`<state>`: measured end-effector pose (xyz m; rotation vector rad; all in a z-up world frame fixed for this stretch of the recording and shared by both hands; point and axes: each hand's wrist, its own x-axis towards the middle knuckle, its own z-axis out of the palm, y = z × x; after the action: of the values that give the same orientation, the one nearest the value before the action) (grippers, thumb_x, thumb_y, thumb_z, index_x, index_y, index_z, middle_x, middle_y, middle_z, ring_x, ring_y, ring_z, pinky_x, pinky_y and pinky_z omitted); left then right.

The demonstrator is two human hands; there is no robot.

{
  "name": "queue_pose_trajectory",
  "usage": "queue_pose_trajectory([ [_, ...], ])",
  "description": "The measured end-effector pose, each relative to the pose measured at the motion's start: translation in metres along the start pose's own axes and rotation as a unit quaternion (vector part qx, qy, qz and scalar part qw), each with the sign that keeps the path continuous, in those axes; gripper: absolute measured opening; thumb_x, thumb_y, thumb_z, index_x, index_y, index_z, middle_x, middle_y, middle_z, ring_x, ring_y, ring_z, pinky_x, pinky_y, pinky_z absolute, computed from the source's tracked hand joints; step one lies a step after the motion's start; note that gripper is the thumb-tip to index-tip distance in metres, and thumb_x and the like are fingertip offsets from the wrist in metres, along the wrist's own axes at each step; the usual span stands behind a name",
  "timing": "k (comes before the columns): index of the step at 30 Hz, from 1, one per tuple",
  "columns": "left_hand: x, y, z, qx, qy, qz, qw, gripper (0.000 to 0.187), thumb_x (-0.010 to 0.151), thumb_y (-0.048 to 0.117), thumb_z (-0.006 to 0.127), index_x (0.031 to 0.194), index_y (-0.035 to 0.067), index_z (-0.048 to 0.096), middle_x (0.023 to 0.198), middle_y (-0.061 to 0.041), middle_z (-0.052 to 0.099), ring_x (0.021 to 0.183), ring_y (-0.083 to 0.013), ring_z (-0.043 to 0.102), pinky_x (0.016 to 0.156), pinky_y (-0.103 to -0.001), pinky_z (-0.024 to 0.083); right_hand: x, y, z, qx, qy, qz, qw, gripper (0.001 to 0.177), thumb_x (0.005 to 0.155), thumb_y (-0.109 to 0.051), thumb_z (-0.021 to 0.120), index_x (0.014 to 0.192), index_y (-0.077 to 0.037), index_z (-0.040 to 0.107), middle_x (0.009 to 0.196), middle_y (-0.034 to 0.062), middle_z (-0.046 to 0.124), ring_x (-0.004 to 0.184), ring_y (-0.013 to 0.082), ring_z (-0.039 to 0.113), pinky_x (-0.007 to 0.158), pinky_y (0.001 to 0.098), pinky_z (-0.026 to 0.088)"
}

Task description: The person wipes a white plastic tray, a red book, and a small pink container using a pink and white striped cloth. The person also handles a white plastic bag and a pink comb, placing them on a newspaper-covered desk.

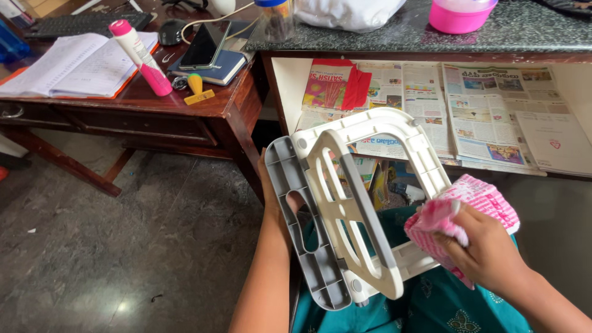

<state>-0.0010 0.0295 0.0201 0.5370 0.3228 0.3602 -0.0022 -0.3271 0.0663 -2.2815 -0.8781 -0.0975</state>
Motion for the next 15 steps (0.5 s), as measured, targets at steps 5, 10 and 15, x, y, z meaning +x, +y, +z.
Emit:
queue_pose_trajectory([
  [5, 0.019, 0.011, -0.009, 0.163, 0.113, 0.029, 0.98, 0.054, 0.092, 0.054, 0.06, 0.105, 0.003, 0.069, 0.095, -0.008, 0.068, 0.081, -0.0181, 0.065, 0.077, -0.035, 0.051, 0.015, -0.015, 0.002, -0.049, -0.051, 0.134, 0.988, 0.047, 0.093, -0.041, 0.061, 0.119, -0.002, 0.066, 0.088, 0.019, 0.07, 0.07, 0.0336, 0.071, 0.063, 0.0423, 0.056],
  [10, 0.024, 0.006, -0.034, 0.305, 0.109, 0.203, 0.924, 0.068, 0.102, 0.054, 0.062, 0.099, -0.014, 0.056, 0.087, -0.014, 0.047, 0.076, -0.0211, 0.049, 0.071, -0.036, 0.043, 0.024, -0.028, 0.004, -0.096, -0.145, 0.195, 0.965, 0.057, 0.09, -0.055, 0.057, 0.124, -0.01, 0.065, 0.067, 0.0174, 0.069, 0.065, 0.0361, 0.071, 0.066, 0.0467, 0.055],
  [15, 0.013, 0.005, -0.017, 0.483, 0.099, 0.205, 0.845, 0.067, 0.08, 0.054, 0.078, 0.118, 0.0, 0.067, 0.105, -0.011, 0.073, 0.093, -0.0186, 0.071, 0.081, -0.031, 0.055, 0.019, -0.04, 0.007, -0.118, -0.268, 0.095, 0.951, 0.048, 0.095, -0.054, 0.05, 0.09, -0.009, 0.067, 0.06, 0.015, 0.068, 0.069, 0.0333, 0.069, 0.075, 0.0451, 0.054],
])
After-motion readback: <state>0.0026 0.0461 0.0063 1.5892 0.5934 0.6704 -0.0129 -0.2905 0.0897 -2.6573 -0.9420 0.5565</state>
